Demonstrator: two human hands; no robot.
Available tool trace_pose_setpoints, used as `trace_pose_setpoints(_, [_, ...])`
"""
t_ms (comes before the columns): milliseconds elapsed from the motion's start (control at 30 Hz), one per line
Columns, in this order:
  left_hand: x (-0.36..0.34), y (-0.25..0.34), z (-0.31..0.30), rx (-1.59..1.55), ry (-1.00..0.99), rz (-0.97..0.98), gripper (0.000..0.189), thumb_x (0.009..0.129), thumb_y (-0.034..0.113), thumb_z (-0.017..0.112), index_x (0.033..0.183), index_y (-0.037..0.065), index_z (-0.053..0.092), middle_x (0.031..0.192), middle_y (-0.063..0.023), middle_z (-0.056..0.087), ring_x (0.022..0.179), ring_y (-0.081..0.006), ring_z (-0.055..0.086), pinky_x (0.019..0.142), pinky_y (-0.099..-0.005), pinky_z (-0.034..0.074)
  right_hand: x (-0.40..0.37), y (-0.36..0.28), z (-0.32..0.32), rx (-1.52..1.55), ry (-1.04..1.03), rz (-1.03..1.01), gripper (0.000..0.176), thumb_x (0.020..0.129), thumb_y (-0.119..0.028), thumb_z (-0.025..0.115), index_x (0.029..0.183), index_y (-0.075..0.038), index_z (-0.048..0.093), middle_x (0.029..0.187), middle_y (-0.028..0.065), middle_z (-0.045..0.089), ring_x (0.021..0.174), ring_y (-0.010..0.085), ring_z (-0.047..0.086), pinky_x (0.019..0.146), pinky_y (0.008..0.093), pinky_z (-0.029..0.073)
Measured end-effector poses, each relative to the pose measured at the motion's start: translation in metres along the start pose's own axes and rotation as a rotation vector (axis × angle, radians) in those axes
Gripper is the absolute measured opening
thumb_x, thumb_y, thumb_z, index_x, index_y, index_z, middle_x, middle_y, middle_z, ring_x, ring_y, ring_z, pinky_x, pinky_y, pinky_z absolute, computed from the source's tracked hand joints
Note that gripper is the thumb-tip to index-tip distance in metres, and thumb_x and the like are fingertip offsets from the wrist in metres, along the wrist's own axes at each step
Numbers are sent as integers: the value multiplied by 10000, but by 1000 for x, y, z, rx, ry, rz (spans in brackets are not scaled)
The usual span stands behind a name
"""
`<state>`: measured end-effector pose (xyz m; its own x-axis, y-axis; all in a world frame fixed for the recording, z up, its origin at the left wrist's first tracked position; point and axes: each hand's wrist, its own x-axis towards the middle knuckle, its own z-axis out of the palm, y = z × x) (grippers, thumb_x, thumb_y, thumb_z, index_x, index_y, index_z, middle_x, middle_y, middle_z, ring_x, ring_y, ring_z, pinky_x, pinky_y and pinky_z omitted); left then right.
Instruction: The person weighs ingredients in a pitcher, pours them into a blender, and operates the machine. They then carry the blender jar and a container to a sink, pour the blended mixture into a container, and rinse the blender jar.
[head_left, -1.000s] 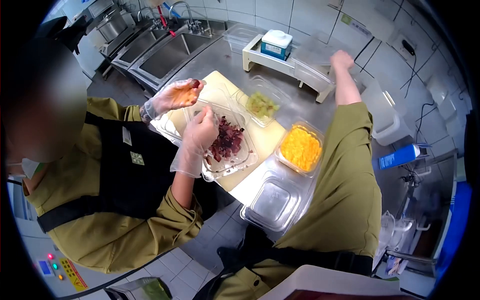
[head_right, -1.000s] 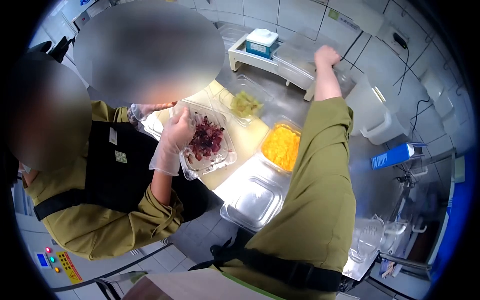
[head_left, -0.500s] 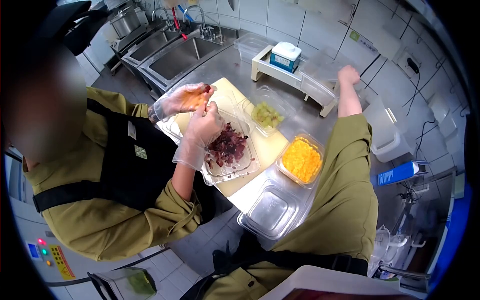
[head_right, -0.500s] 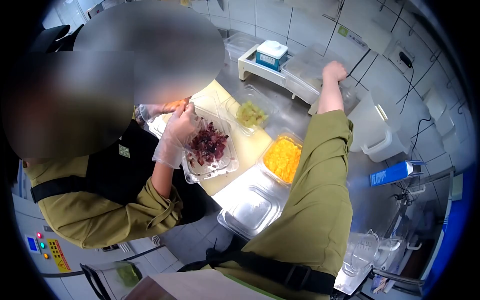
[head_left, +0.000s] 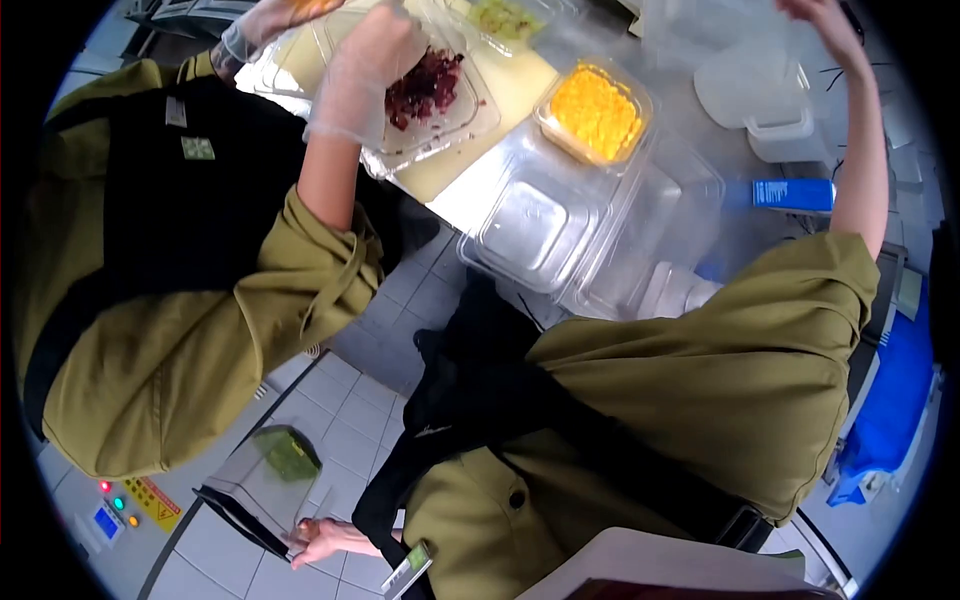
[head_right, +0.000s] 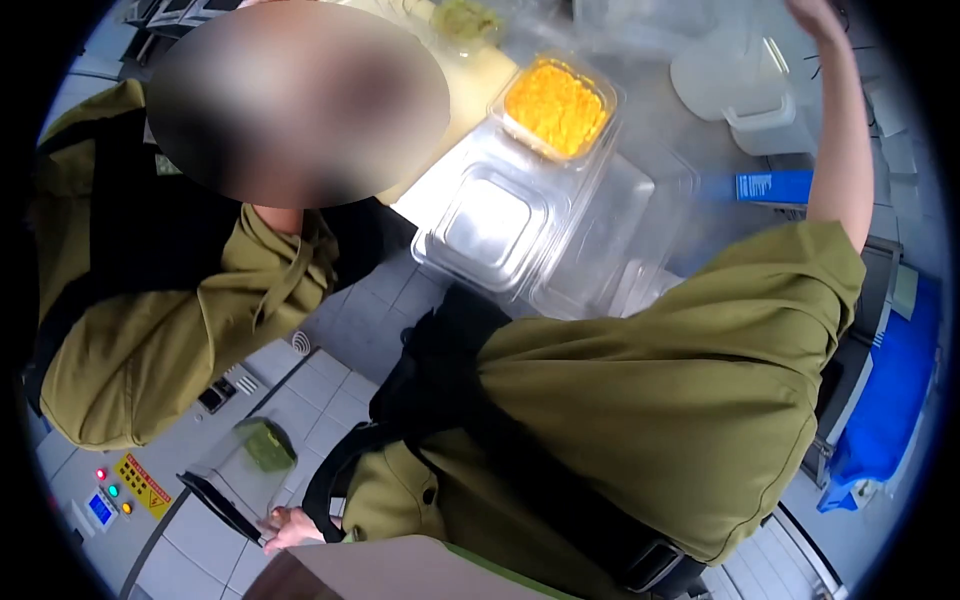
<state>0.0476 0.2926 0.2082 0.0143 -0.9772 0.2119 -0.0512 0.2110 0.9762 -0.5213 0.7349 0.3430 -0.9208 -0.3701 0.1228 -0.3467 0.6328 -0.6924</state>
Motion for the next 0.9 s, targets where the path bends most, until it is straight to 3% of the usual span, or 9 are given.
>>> trace_pose_setpoints(100, [6,-1,-5,3,1,6,172,764,226,508,826,65,516,683,-24,501,681,-159,482,661,-288,407,-35,5,109,-73,-404,32,261,796,-248,515,967,-56,560,745,4,530,644,89,490,567,231,417])
trace_pose_setpoints(200, [3,2,-8,1,8,0,164,762,213,510,831,64,518,689,-24,504,691,-160,486,668,-289,409,-49,15,209,172,-851,20,304,792,-137,550,1070,-23,504,807,6,529,692,68,478,607,201,411])
trace_pose_setpoints(433, [-11,-1,60,22,-303,152,148,758,184,514,841,61,522,704,-23,511,716,-161,495,684,-290,413,-70,50,319,-60,-738,-511,334,754,-154,582,1067,-52,524,856,76,549,762,176,519,705,288,428])
trace_pose_setpoints(533, [-11,-11,182,87,-711,521,143,757,172,516,845,60,523,711,-23,514,726,-161,499,692,-291,415,-79,40,305,70,-450,-298,309,720,-190,594,998,-59,552,901,125,552,797,250,542,735,326,439])
trace_pose_setpoints(600, [-13,-5,280,178,-915,942,139,756,164,518,848,59,524,715,-23,516,733,-162,501,696,-291,416,-60,9,271,-281,-162,-392,272,719,-222,585,932,-55,568,894,131,556,781,268,552,712,344,456])
trace_pose_setpoints(700, [-20,-8,405,444,-973,1575,135,754,151,520,852,58,526,722,-23,520,744,-162,505,703,-291,418,23,43,198,-682,230,-110,277,728,-308,570,899,-91,581,882,102,549,830,261,532,678,365,453])
trace_pose_setpoints(767, [-21,-15,465,672,-957,1917,133,753,143,521,855,57,527,726,-22,522,751,-162,508,708,-292,419,85,106,145,-860,802,-30,291,717,-318,580,896,-89,576,907,116,546,817,281,540,634,403,463])
trace_pose_setpoints(833, [-21,-18,497,846,-966,2165,132,752,135,522,858,56,528,731,-22,524,758,-162,510,713,-292,420,122,136,110,-940,540,287,398,724,-319,569,1046,-91,526,1018,144,522,1014,306,451,814,449,383])
trace_pose_setpoints(900, [-11,-13,510,576,-949,2185,131,751,126,524,860,56,529,735,-22,526,765,-163,513,718,-292,421,149,146,108,-1039,160,389,455,711,-275,564,1121,-96,484,1124,177,471,1162,317,318,923,494,274])
